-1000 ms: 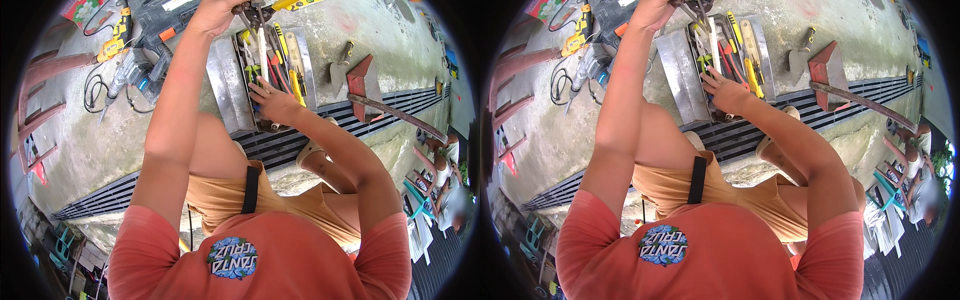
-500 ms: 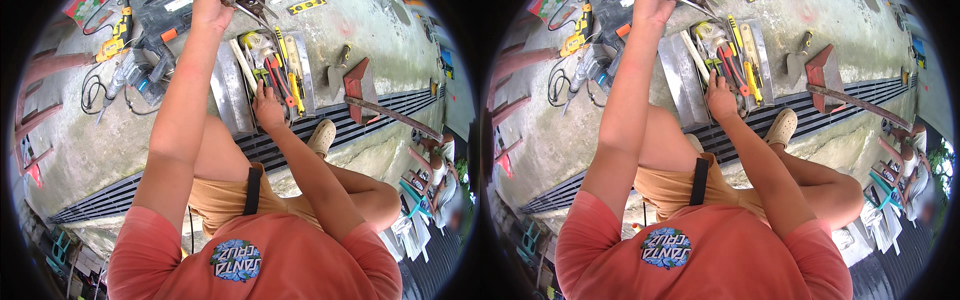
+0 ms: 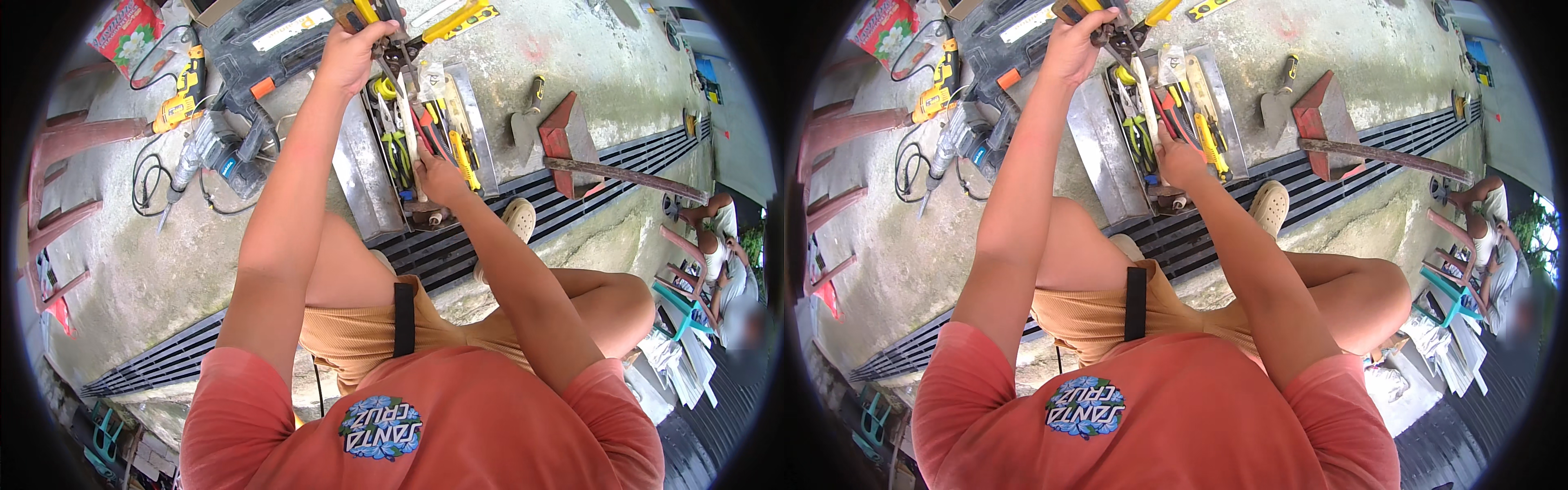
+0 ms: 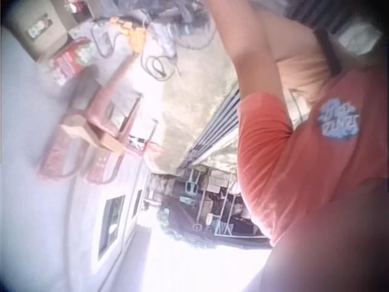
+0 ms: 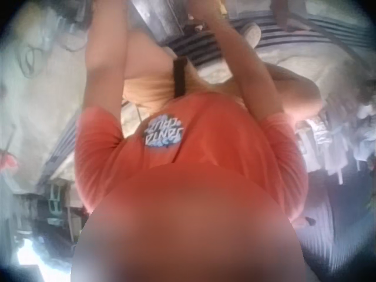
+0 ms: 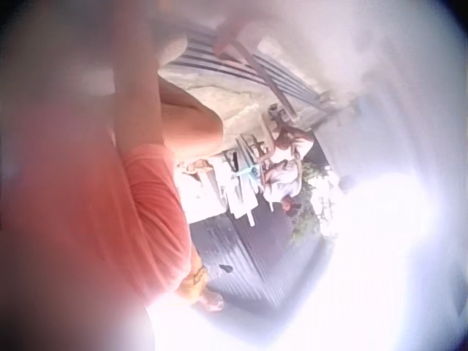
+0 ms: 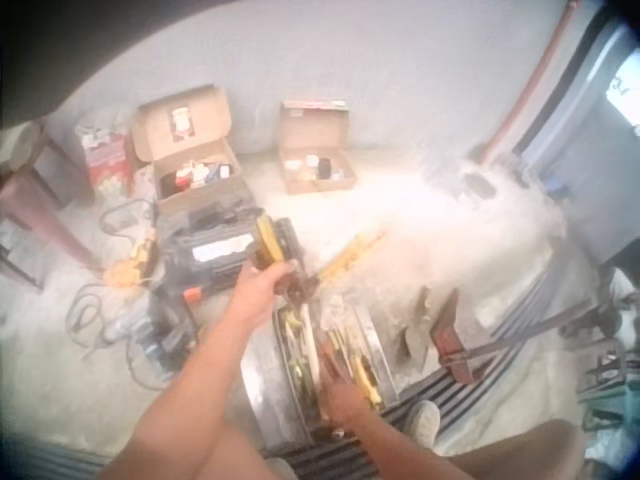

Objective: The person walks from inside a house to an outdoor patio area carrying a box of tools. They place the box on the ground, open it, and begin sorting the tools inside, picking up and examining items like pliers and a level before placing them back.

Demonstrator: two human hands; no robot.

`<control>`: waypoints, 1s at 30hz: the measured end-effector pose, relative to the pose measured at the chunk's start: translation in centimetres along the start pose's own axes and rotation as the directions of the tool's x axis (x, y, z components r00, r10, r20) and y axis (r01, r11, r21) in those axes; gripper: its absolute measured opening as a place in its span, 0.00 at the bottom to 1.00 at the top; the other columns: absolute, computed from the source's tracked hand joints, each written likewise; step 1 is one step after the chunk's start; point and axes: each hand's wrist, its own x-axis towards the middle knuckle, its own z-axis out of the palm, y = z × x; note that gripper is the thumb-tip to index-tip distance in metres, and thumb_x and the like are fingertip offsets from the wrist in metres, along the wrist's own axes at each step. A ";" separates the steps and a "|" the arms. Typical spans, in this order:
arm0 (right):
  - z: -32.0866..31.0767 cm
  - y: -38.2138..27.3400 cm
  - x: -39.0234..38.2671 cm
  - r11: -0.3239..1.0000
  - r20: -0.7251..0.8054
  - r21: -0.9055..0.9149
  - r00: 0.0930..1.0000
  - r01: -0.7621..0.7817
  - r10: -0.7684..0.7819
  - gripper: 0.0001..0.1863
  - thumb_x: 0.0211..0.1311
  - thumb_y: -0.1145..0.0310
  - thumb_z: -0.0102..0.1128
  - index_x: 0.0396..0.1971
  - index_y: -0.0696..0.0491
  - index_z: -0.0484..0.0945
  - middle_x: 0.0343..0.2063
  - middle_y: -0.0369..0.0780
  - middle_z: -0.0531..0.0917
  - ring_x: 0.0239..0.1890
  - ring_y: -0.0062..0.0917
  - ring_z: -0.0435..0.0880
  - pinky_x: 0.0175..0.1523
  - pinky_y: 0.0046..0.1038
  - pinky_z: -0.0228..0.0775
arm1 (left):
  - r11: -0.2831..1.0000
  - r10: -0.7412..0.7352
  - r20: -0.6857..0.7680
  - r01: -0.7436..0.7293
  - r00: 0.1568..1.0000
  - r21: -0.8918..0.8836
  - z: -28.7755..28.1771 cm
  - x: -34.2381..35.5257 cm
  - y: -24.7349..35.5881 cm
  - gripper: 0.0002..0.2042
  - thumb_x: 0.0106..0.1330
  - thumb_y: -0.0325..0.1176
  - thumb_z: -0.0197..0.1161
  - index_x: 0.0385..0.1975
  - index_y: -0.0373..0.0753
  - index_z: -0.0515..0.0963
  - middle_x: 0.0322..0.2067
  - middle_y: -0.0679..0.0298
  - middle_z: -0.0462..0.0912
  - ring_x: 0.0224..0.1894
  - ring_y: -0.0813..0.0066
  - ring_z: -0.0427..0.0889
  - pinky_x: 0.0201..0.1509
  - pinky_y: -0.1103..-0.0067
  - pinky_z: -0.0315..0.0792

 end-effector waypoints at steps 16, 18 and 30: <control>-5.3 3.8 -3.5 0.961 -0.296 0.278 0.951 -0.005 0.091 0.38 0.69 0.37 0.56 0.60 0.59 0.77 0.51 0.50 0.84 0.56 0.42 0.82 0.58 0.39 0.74 | -0.011 -0.775 0.364 -0.587 0.517 0.810 3.5 -10.3 -8.6 0.42 0.53 0.15 0.64 0.72 0.54 0.65 0.80 0.59 0.42 0.82 0.55 0.37 0.84 0.57 0.37; -3.6 3.4 -3.8 0.995 -0.531 0.075 0.847 0.068 -0.018 0.29 0.66 0.52 0.66 0.58 0.59 0.77 0.49 0.53 0.83 0.53 0.50 0.81 0.58 0.41 0.74 | -0.006 -0.754 0.374 -0.575 0.539 0.818 2.6 -10.2 -9.3 0.47 0.54 0.13 0.63 0.76 0.54 0.57 0.80 0.56 0.35 0.81 0.50 0.33 0.84 0.59 0.37; -9.1 7.8 -3.4 0.940 -0.395 0.255 0.912 0.227 -0.113 0.20 0.67 0.77 0.58 0.59 0.57 0.77 0.47 0.48 0.84 0.50 0.36 0.85 0.55 0.31 0.75 | 0.087 -0.620 0.354 -0.387 0.701 0.918 3.2 -8.2 -6.1 0.29 0.57 0.20 0.61 0.63 0.45 0.76 0.70 0.53 0.68 0.69 0.53 0.71 0.66 0.63 0.73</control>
